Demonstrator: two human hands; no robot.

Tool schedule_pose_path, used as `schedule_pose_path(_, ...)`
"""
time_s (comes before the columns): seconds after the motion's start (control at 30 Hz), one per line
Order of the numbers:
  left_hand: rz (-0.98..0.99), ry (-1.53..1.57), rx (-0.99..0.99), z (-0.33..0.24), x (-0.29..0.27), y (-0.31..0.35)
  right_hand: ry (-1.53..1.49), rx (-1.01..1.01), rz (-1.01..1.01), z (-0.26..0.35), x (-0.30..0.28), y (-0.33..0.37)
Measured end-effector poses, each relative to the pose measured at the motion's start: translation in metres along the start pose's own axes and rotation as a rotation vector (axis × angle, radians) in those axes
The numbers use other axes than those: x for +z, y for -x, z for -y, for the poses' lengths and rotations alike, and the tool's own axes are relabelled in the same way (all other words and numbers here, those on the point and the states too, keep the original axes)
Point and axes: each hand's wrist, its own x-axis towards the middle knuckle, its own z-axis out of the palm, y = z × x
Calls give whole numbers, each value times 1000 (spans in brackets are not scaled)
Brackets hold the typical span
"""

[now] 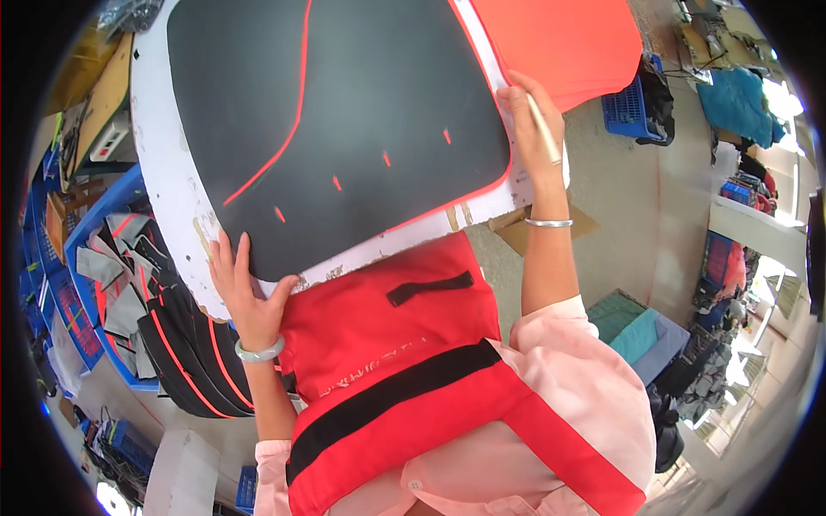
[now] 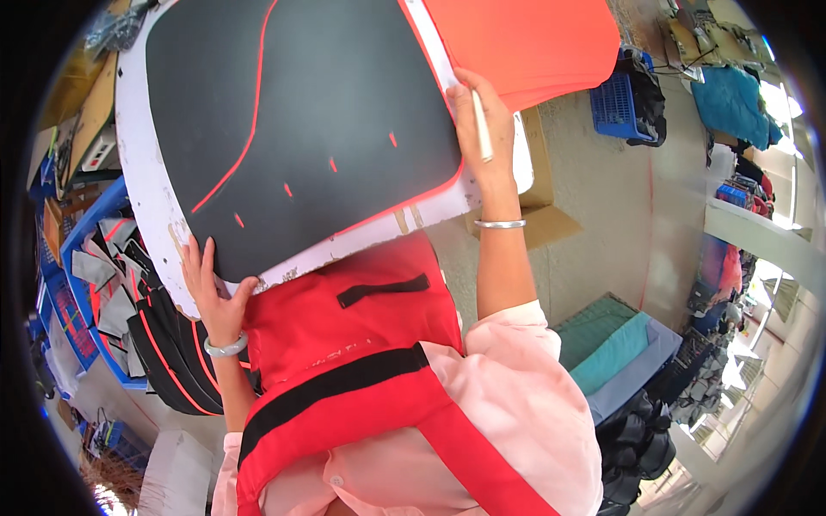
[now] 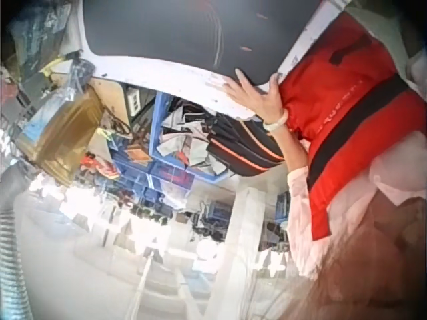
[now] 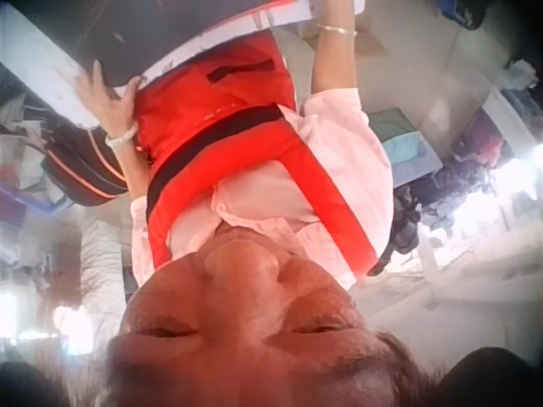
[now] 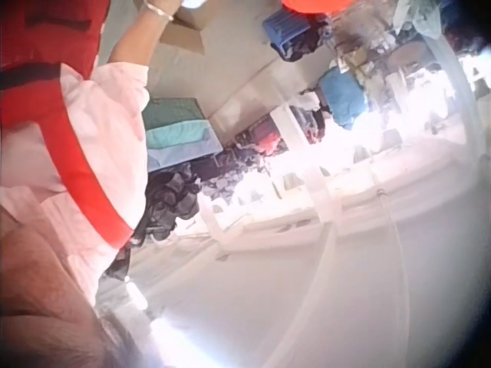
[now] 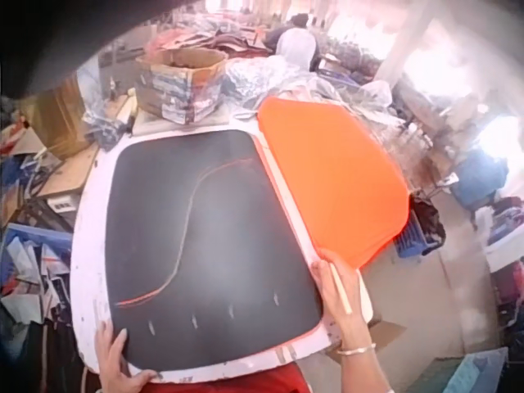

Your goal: The person marks red lines on a black rectangular material using a white pencil. They repeatedly pick up the material, mark it, and place it back on the table. The person also handles red fabric pieces and small red clips during the process.

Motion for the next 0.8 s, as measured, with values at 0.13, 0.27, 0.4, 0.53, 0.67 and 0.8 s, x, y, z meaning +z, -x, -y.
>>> schedule_pose_path(0.13,-3,-8,2,0,0,1,137,-21,-36,7,10,-11)
schedule_pose_path(0.27,-3,-45,9,2,0,1,213,-154,-99,11,25,-23)
schedule_pose_path(0.4,11,-31,-5,1,-1,0,435,-209,-110,12,39,-37)
schedule_pose_path(0.53,17,-15,-22,0,-3,1,583,-154,-85,33,47,-34)
schedule_pose_path(0.67,22,-6,-40,-3,-5,0,587,-196,-131,32,57,-37)
schedule_pose_path(0.8,9,-1,-37,-2,-4,1,576,-20,-94,42,59,-54)
